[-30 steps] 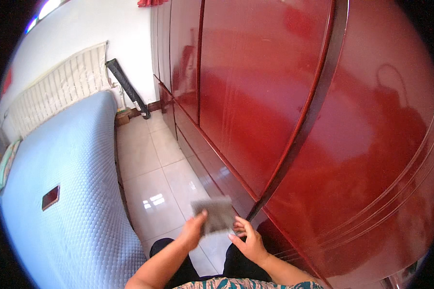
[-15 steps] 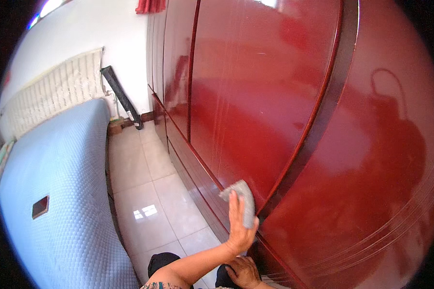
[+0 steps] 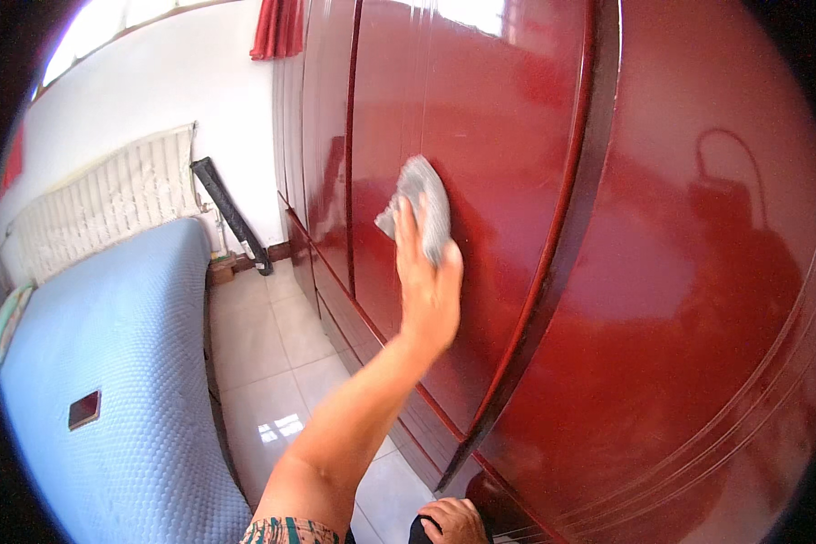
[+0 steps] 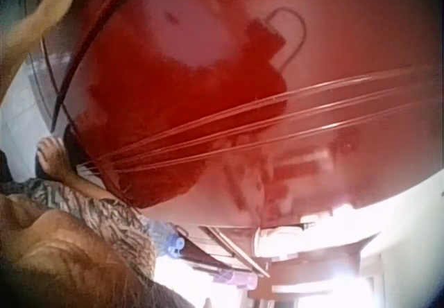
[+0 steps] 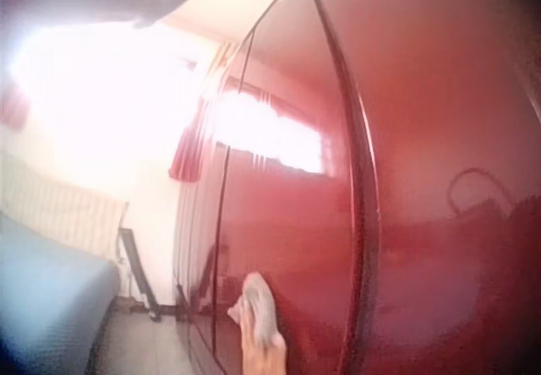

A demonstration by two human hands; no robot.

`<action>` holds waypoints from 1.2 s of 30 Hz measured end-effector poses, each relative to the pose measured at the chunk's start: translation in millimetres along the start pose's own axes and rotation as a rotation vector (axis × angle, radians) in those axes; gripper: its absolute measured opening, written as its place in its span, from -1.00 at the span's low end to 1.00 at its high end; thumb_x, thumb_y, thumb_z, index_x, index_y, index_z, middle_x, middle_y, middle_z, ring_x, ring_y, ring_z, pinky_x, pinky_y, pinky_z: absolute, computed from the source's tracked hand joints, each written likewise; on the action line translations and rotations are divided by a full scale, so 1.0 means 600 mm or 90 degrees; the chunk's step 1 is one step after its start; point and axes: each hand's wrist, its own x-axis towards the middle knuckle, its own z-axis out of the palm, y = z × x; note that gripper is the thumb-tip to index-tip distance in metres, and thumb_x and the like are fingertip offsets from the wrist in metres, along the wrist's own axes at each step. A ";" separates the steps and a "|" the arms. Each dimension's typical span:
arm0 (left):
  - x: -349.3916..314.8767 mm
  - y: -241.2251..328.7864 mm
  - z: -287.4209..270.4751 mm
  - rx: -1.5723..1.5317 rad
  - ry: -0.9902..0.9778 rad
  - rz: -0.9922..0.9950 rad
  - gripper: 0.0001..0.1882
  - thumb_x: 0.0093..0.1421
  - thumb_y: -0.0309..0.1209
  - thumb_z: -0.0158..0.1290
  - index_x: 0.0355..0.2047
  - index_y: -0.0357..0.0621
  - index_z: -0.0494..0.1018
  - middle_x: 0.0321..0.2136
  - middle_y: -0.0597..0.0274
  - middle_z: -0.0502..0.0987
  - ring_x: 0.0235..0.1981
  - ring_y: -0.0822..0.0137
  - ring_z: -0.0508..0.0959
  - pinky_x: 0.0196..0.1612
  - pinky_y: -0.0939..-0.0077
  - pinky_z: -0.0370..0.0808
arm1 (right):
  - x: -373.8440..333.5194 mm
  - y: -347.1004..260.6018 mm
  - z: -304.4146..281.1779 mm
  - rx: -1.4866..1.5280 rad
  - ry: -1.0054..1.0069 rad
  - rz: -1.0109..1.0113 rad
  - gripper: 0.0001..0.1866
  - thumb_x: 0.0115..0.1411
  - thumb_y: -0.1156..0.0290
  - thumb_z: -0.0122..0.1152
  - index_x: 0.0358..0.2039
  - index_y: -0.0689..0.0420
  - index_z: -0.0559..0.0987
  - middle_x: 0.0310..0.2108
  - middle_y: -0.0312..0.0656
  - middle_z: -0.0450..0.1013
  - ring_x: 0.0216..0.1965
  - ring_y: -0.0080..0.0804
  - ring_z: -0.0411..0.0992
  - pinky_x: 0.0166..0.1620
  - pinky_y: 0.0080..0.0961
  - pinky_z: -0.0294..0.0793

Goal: The person wipes the exterior surfaces and handles of a large red wardrobe using a cloth.

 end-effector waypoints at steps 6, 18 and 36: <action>-0.244 0.031 -0.020 0.185 -0.263 0.178 -0.21 0.15 0.08 -0.05 0.30 -0.03 0.07 0.31 -0.36 -0.22 0.32 -0.38 -0.17 0.27 -0.19 -0.17 | -0.021 0.030 0.048 -0.072 0.065 -0.032 -0.82 0.05 0.32 0.16 -0.35 0.10 0.53 -0.28 -0.16 0.48 -0.12 -0.18 0.39 -0.02 -0.20 0.29; 0.114 0.046 0.023 0.053 -0.059 0.222 -0.37 0.24 -0.35 -0.07 0.31 -0.15 0.04 0.34 -0.10 -0.10 0.36 -0.05 -0.09 0.34 0.17 -0.14 | -0.011 0.004 0.006 -0.025 0.005 0.001 -0.82 0.03 0.37 0.19 -0.35 0.15 0.55 -0.28 -0.16 0.48 -0.12 -0.19 0.39 -0.03 -0.22 0.30; -0.321 -0.074 -0.055 0.105 -0.076 -0.309 -0.22 0.26 -0.31 -0.09 0.31 -0.39 -0.24 0.35 -0.19 -0.31 0.38 -0.05 -0.28 0.36 0.22 -0.27 | -0.016 0.021 0.034 -0.026 0.077 -0.011 -0.88 0.03 0.36 0.18 -0.44 0.12 0.53 -0.34 -0.13 0.48 -0.21 -0.11 0.41 -0.07 -0.22 0.36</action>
